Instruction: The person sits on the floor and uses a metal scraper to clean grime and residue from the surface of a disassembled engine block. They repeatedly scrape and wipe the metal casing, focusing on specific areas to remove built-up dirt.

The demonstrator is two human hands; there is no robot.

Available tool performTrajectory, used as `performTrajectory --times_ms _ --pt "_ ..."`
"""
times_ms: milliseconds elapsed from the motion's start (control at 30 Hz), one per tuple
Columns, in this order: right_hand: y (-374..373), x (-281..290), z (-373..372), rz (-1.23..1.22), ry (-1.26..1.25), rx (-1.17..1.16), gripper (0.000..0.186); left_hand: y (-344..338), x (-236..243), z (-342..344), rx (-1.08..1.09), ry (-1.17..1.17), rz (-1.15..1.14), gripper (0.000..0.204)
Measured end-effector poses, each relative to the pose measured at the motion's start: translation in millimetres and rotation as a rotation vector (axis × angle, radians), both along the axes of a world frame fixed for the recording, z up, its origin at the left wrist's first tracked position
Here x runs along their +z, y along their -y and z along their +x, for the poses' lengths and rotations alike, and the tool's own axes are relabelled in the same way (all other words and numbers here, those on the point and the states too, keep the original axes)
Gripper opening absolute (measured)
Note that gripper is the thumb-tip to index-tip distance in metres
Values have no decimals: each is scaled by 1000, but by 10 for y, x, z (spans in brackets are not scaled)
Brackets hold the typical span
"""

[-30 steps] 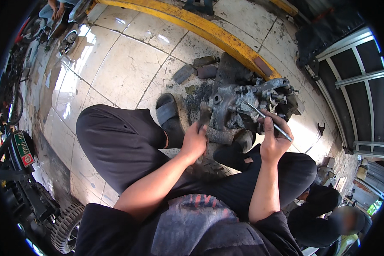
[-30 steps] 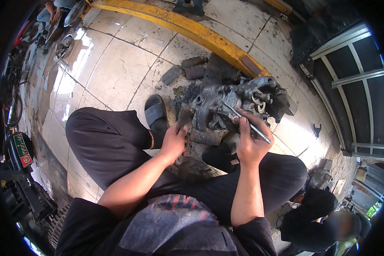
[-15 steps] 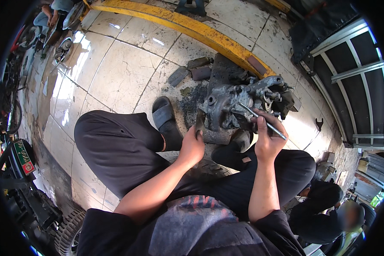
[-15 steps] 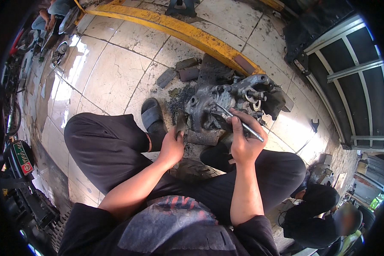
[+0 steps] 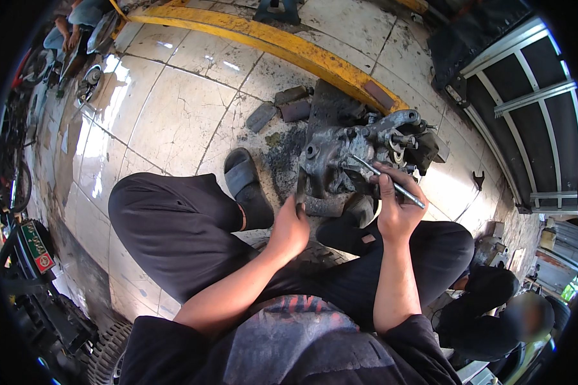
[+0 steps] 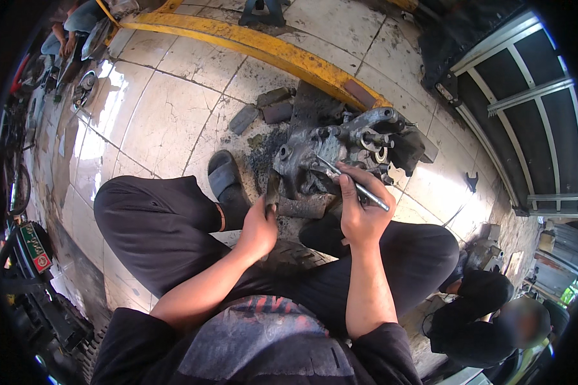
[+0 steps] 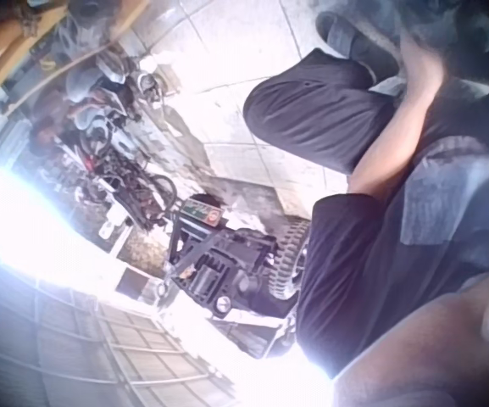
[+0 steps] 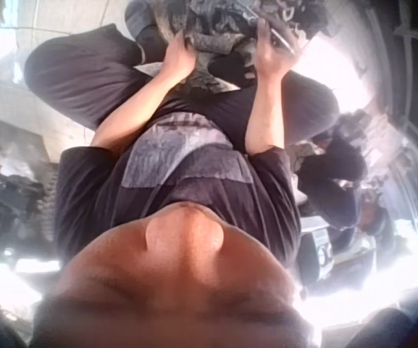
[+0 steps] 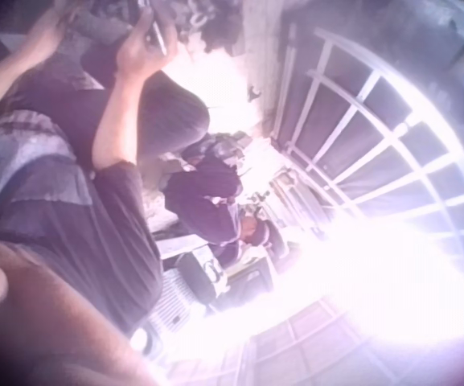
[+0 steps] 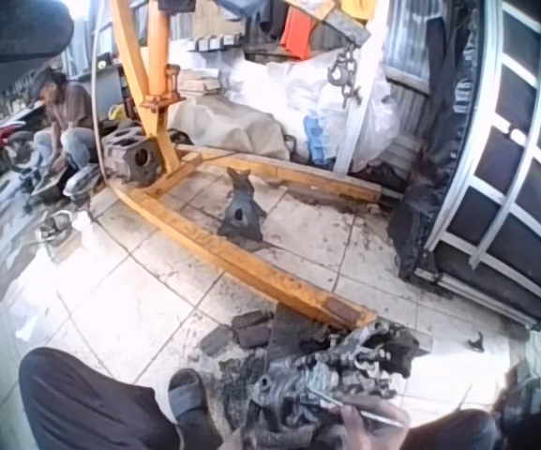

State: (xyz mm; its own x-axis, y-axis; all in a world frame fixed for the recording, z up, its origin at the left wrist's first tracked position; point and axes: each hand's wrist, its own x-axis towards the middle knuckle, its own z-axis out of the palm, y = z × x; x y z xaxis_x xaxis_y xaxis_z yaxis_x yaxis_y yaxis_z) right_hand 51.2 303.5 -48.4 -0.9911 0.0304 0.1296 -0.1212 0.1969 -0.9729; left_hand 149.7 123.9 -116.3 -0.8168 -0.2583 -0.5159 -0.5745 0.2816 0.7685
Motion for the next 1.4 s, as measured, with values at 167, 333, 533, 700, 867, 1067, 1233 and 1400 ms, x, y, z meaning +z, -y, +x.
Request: performTrajectory --times_ms 167,333,533,700,867,1067,1233,1400 --pt "-2 -25 -17 32 -8 -15 12 -3 13 44 -54 -8 28 33" --pt "17 3 -19 42 -2 -12 12 -23 12 -16 -34 79 24 35" --pt "8 -33 -29 39 -14 -20 12 12 34 -119 -47 75 18 35" --pt "26 -16 -27 33 16 -40 11 17 36 -143 -67 105 -15 36" --pt "30 -20 -12 47 16 -27 11 -46 122 -52 -123 83 -63 34" --pt "33 -19 -7 43 15 -29 10 -63 -40 -4 -115 58 -97 35" --pt "43 2 2 65 9 -16 11 -83 -22 3 -148 87 -100 38" --pt "29 -12 -25 64 -6 -23 11 -48 -6 -194 -156 64 -109 37"
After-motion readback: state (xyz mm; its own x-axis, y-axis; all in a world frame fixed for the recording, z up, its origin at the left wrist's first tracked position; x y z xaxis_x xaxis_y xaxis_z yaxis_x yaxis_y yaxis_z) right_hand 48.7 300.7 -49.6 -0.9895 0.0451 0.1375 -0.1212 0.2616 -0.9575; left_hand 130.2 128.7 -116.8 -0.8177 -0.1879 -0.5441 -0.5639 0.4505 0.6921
